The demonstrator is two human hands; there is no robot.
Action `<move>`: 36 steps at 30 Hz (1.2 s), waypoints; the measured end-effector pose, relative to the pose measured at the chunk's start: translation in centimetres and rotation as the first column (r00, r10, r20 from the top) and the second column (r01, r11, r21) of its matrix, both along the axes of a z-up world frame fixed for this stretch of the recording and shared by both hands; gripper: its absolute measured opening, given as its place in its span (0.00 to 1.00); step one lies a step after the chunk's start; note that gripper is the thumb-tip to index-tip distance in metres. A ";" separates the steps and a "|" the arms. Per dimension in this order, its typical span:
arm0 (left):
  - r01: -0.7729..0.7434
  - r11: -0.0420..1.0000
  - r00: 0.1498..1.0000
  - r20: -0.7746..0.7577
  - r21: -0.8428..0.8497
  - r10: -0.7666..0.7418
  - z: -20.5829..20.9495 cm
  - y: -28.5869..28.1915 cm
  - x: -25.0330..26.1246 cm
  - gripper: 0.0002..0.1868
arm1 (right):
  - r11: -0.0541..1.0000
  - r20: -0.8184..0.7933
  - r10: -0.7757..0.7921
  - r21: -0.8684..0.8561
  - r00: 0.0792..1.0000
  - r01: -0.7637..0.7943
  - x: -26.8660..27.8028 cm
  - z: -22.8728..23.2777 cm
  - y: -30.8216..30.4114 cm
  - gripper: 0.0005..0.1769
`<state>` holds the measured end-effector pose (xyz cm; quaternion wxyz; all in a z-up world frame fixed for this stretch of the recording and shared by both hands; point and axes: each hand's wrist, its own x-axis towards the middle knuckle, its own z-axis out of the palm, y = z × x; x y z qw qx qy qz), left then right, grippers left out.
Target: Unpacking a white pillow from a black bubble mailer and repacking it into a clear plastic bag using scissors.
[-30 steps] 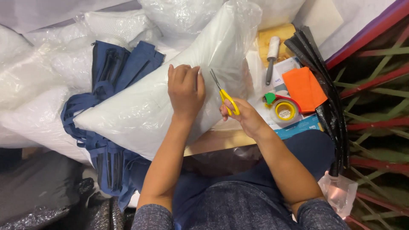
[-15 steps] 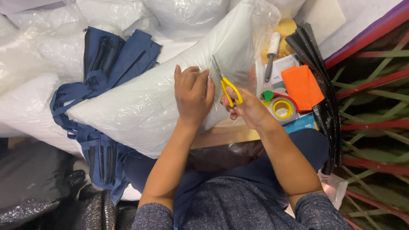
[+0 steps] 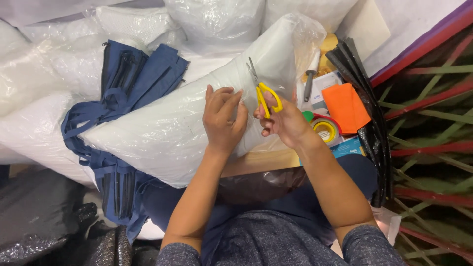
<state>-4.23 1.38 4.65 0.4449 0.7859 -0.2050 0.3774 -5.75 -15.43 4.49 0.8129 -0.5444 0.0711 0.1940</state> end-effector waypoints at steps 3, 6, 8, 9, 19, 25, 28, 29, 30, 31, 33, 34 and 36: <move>-0.008 1.000 0.999 -0.031 0.006 0.009 -0.2 0.2 -0.1 0.08 | 1.000 0.027 0.014 -0.012 1.000 -0.013 0.2 0.1 0.0 0.32; -0.025 0.997 0.997 -0.065 0.073 0.029 0.9 0.1 -0.4 0.06 | 1.000 0.044 -0.005 -0.028 0.999 0.007 -0.4 -0.3 0.0 0.30; -0.048 0.986 0.996 -0.061 0.161 0.059 0.6 0.2 0.4 0.08 | 1.000 0.052 -0.001 -0.029 0.999 0.002 -0.4 -0.7 0.0 0.30; -0.067 0.966 0.995 -0.058 0.249 0.084 0.3 0.3 0.7 0.11 | 1.000 0.057 0.001 -0.029 0.998 0.001 -0.6 -1.0 0.0 0.30; -0.306 0.880 0.947 0.025 0.362 0.319 2.4 -0.9 1.0 0.05 | 0.995 0.046 0.025 -0.099 0.999 -0.020 -1.1 -0.2 -0.5 0.30; -0.302 0.911 0.952 0.148 0.281 0.270 1.5 -1.0 0.6 0.06 | 0.993 0.056 0.046 -0.107 0.997 -0.040 -0.8 0.9 0.0 0.30; -0.310 0.919 0.946 0.175 0.243 0.272 0.8 -1.0 0.7 0.06 | 0.991 0.026 0.055 -0.126 0.998 -0.051 -0.6 1.2 0.1 0.31; -0.303 0.920 0.947 0.186 0.248 0.261 0.7 -1.0 0.6 0.07 | 0.994 0.054 0.019 -0.110 0.998 -0.013 -0.6 0.9 0.3 0.28; -0.296 0.921 0.948 0.196 0.253 0.250 0.7 -1.0 0.6 0.07 | 0.995 0.080 -0.017 -0.093 0.997 0.024 -0.7 0.6 0.4 0.27; -0.296 0.922 0.948 0.196 0.251 0.252 0.8 -1.0 0.6 0.07 | 0.995 0.081 -0.016 -0.096 0.997 0.023 -0.8 0.9 0.5 0.27; -0.285 0.937 0.952 0.170 0.201 0.253 0.9 -1.0 0.5 0.06 | 0.997 0.115 -0.033 -0.066 0.993 0.040 -1.1 1.5 0.6 0.25; -0.287 0.937 0.952 0.169 0.200 0.255 0.9 -1.0 0.4 0.06 | 0.997 0.115 -0.030 -0.068 0.993 0.038 -1.1 1.5 0.6 0.25; -0.247 0.959 0.962 0.151 0.136 0.227 1.0 -1.0 0.4 0.06 | 0.995 -0.018 -0.091 -0.041 0.996 0.091 -1.0 1.7 0.5 0.24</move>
